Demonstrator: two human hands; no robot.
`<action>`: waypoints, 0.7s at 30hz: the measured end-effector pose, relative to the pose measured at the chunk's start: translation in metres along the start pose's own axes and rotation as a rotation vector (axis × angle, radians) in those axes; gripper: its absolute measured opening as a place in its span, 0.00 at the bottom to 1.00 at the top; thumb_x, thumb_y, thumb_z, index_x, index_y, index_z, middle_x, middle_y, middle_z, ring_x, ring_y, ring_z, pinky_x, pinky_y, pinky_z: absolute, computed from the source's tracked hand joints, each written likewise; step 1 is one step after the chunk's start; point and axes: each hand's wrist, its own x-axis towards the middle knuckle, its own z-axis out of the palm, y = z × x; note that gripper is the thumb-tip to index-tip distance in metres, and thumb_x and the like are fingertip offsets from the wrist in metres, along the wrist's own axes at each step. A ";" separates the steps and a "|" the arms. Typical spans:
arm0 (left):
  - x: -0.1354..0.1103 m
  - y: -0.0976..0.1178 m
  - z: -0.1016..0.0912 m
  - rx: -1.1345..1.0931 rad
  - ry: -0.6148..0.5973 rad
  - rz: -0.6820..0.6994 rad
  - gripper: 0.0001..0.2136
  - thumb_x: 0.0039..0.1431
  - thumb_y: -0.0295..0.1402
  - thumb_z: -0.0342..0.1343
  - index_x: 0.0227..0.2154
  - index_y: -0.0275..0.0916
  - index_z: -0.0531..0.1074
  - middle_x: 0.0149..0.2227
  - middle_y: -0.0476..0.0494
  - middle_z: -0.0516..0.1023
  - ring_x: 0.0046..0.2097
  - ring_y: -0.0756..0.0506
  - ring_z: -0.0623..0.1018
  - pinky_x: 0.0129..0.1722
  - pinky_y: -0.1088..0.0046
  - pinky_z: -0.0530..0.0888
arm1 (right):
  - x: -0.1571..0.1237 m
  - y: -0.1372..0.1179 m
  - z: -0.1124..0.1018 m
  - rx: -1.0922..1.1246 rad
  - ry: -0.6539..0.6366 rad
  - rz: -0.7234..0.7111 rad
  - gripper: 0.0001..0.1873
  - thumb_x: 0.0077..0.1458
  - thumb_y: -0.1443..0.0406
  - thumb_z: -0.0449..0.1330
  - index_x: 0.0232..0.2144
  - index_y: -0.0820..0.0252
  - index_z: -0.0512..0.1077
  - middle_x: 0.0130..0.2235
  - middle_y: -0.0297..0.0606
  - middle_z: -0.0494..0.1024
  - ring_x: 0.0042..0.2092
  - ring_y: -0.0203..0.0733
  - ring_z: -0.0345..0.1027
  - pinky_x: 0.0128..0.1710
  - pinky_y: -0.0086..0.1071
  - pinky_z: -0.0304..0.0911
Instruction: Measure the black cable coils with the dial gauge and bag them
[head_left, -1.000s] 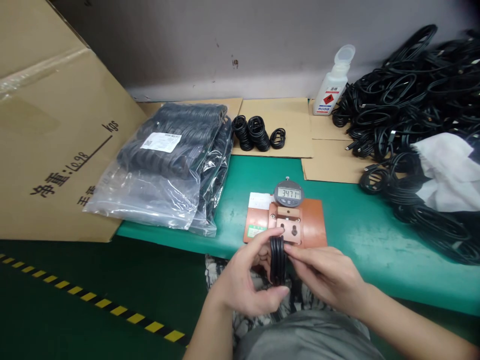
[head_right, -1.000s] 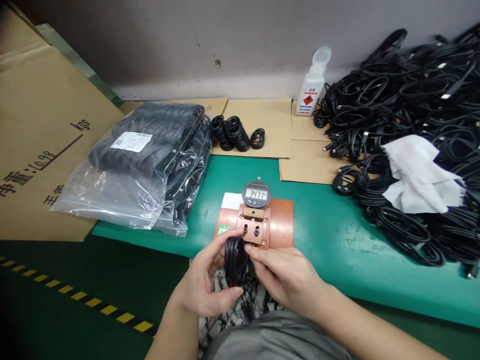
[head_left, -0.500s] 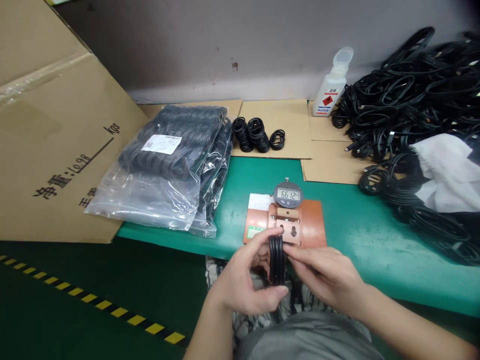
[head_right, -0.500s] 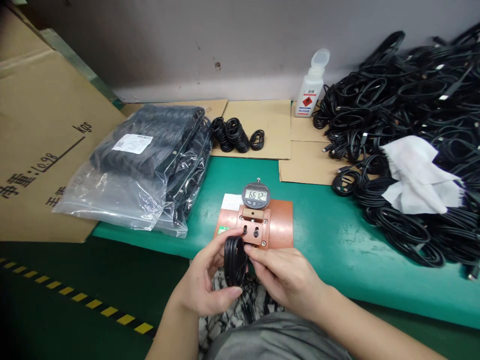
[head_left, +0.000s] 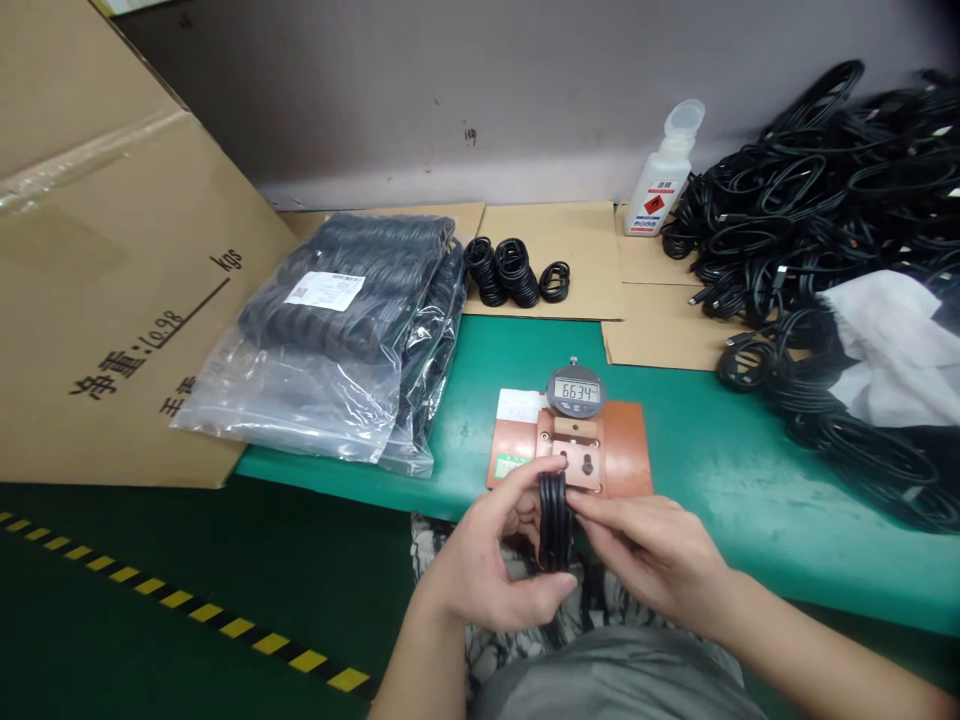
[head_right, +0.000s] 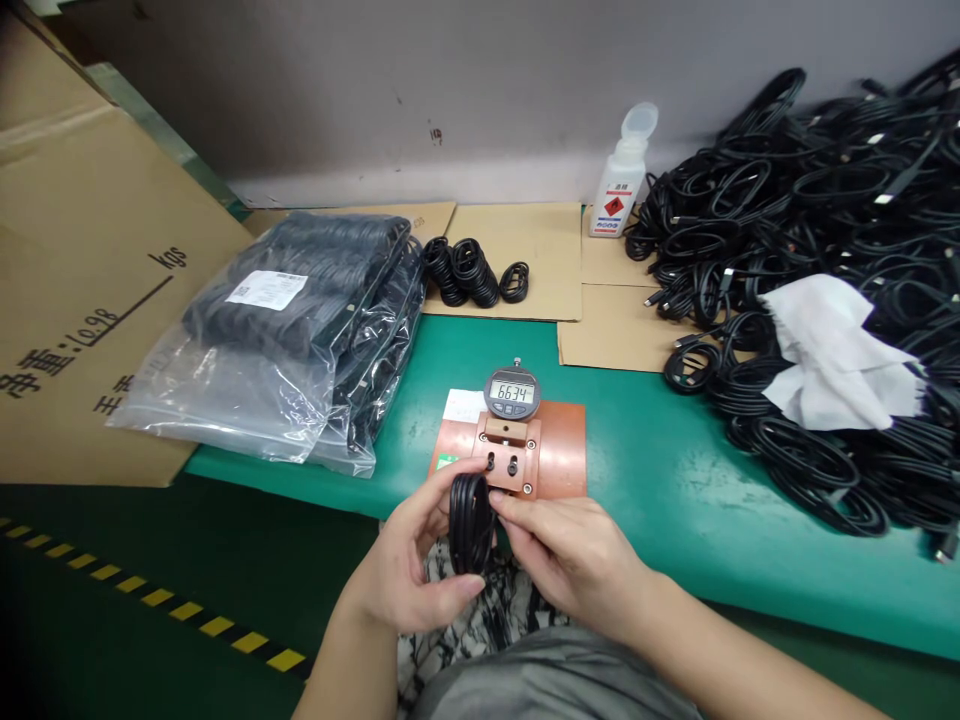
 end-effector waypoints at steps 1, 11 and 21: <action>0.000 0.000 0.000 -0.001 -0.002 -0.010 0.40 0.48 0.24 0.65 0.65 0.43 0.58 0.47 0.40 0.77 0.47 0.39 0.80 0.45 0.67 0.77 | 0.001 0.000 0.000 0.003 0.000 0.003 0.21 0.61 0.77 0.55 0.54 0.58 0.70 0.37 0.41 0.85 0.33 0.40 0.82 0.31 0.28 0.76; -0.011 0.002 0.008 0.042 0.030 0.032 0.39 0.49 0.23 0.63 0.65 0.44 0.57 0.52 0.38 0.77 0.50 0.38 0.80 0.48 0.65 0.77 | 0.002 -0.010 -0.002 0.030 0.048 0.017 0.17 0.59 0.75 0.56 0.48 0.56 0.74 0.36 0.39 0.85 0.30 0.40 0.80 0.31 0.28 0.75; -0.065 -0.003 0.050 -0.166 0.104 0.009 0.37 0.49 0.21 0.63 0.62 0.47 0.61 0.51 0.40 0.80 0.48 0.39 0.82 0.50 0.66 0.77 | -0.029 -0.053 0.018 0.786 -0.015 0.965 0.20 0.57 0.49 0.65 0.34 0.61 0.72 0.18 0.26 0.67 0.16 0.28 0.58 0.16 0.21 0.58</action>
